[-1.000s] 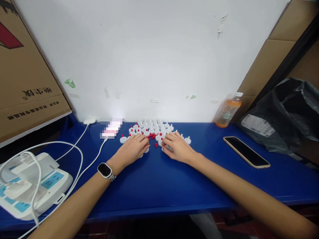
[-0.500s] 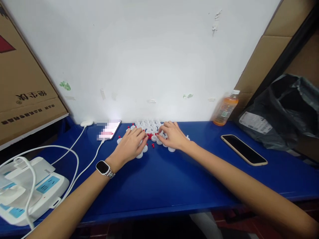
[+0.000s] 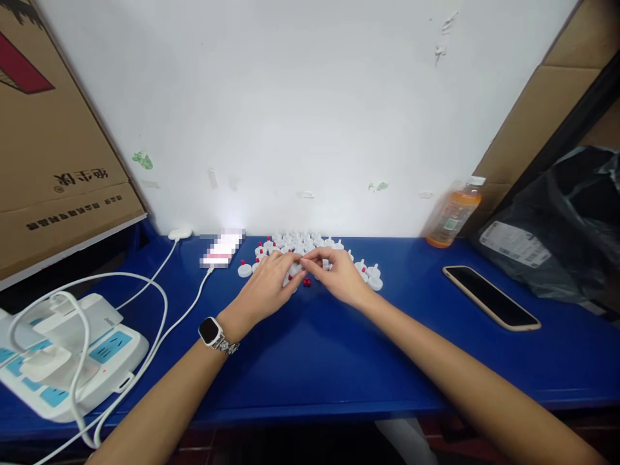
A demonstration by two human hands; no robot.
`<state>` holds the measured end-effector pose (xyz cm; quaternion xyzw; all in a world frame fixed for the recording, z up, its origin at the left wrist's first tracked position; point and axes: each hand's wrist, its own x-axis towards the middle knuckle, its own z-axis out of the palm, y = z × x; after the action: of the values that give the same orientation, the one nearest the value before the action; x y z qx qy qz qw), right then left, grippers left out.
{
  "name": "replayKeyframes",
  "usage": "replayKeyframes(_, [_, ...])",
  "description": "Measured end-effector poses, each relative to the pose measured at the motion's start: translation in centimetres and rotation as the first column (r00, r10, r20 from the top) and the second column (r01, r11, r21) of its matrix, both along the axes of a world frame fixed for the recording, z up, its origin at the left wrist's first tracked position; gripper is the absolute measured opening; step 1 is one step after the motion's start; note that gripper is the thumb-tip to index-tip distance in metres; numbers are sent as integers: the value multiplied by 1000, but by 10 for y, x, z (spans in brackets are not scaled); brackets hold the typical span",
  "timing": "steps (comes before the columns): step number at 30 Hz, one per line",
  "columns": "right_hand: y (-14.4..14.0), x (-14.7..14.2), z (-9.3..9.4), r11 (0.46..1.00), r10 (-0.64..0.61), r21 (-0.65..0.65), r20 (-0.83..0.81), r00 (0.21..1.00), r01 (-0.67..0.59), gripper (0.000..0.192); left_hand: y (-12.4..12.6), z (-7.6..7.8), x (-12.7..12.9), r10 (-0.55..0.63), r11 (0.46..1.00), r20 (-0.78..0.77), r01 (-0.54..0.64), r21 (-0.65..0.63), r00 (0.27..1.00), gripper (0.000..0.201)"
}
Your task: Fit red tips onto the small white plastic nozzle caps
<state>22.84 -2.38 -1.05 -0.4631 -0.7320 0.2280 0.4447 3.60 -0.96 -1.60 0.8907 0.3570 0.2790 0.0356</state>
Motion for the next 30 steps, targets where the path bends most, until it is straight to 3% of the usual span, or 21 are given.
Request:
replayKeyframes(3, [-7, 6, -3, 988, -100, 138, 222, 970, 70, 18, 0, 6, -6, -39, 999, -12, 39, -27, 999, 29])
replayKeyframes(5, [-8, 11, -7, 971, -144, 234, 435, 889, 43, 14, 0, 9, -10, -18, 1000, -11, 18, -25, 1000, 29])
replayKeyframes(8, [-7, 16, -14, 963, -161, 269, 661, 733, -31, 17, -1, 7, -12, 10, 999, -2, -10, -38, 1000, 28])
replayKeyframes(11, [-6, 13, -19, 960, -181, 276, 738, 650, -45, 20, 0, 1, -11, -5, 1000, -20, 5, -10, 1000, 27])
replayKeyframes(15, [-6, 9, -20, 956, -187, 289, 745, 641, -56, 16, 1, -3, -9, -14, 1000, -68, 15, 5, 998, 25])
replayKeyframes(17, [-6, 9, -18, 958, -169, 284, 692, 702, -50, 12, 1, -3, -8, -15, 1000, -73, 15, 2, 997, 25])
replayKeyframes(19, [-7, 10, -15, 965, -134, 260, 557, 819, -19, 8, 0, -2, -7, -21, 1000, -72, 21, -3, 997, 26])
replayKeyframes(21, [-6, 9, -12, 980, -98, 194, 322, 942, 36, 5, -1, -2, -5, -31, 1000, -65, 31, 2, 997, 26])
replayKeyframes(23, [-5, 7, -11, 993, -68, 96, 54, 996, 62, 6, -3, -3, -2, -39, 999, -54, 40, 13, 998, 26])
replayKeyframes(26, [-2, 2, -12, 1000, -10, -15, -227, 974, 7, 16, -7, -3, 1, -35, 999, -56, 35, 12, 998, 28])
replayKeyframes(30, [0, -2, -14, 989, 60, -96, -439, 896, -113, 25, -10, -2, 4, -20, 1000, -48, 20, 3, 999, 29])
